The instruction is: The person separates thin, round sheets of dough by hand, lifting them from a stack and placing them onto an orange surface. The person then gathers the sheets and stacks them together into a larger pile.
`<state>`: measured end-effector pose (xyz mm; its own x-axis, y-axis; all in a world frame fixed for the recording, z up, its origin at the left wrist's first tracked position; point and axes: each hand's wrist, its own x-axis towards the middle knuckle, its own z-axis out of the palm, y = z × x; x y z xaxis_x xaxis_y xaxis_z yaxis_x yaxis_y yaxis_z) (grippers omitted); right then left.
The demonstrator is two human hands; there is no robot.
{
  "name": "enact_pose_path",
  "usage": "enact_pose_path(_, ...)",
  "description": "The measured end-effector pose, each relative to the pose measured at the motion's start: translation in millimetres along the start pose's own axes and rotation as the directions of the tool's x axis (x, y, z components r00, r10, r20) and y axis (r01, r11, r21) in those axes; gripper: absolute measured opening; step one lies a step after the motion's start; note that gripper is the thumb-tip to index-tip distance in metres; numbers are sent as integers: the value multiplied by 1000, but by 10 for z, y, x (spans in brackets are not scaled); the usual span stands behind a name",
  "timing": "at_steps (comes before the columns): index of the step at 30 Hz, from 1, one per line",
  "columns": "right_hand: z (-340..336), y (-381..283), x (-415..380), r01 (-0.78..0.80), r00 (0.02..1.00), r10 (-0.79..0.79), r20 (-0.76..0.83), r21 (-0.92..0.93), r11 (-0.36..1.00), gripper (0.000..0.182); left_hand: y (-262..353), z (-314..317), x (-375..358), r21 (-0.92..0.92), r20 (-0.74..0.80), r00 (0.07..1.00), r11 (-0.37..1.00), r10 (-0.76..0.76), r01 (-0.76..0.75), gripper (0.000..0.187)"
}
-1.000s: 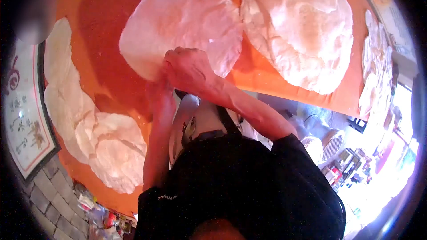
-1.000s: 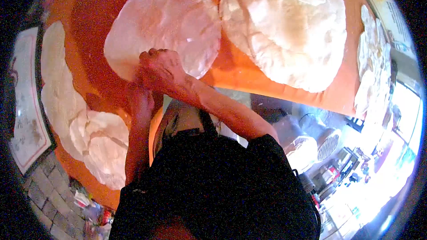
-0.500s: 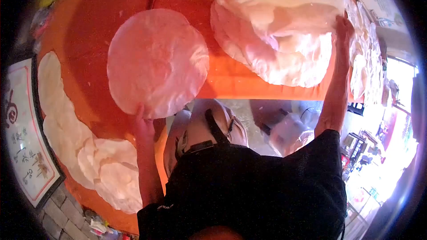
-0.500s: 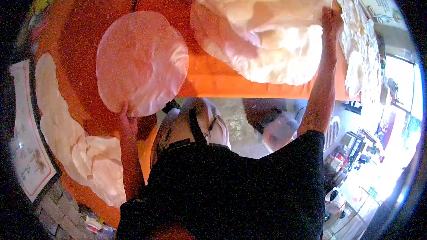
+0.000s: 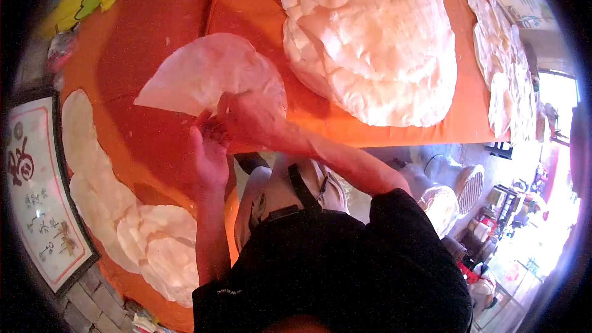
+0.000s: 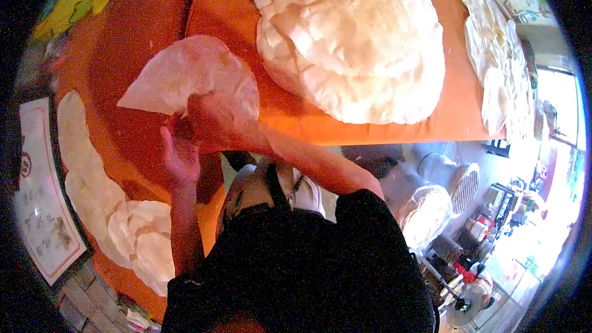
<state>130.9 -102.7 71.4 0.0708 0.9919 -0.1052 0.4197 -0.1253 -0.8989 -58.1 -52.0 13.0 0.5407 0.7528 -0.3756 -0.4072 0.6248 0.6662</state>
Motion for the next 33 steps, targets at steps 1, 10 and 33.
enact_pose_path(1,-163,171,136,34,999,-31,-36,72,997,37,51,75,13,9,86,996,1000,9,-10,49)
enact_pose_path(10,-3098,2148,-550,-343,748,123,-652,-222,913,40,-54,-583,-507,381,-212,977,921,4,79,32)
enact_pose_path(33,3397,-629,626,44,898,-112,424,168,985,40,136,-2408,-2851,789,-316,600,-149,735,597,53)
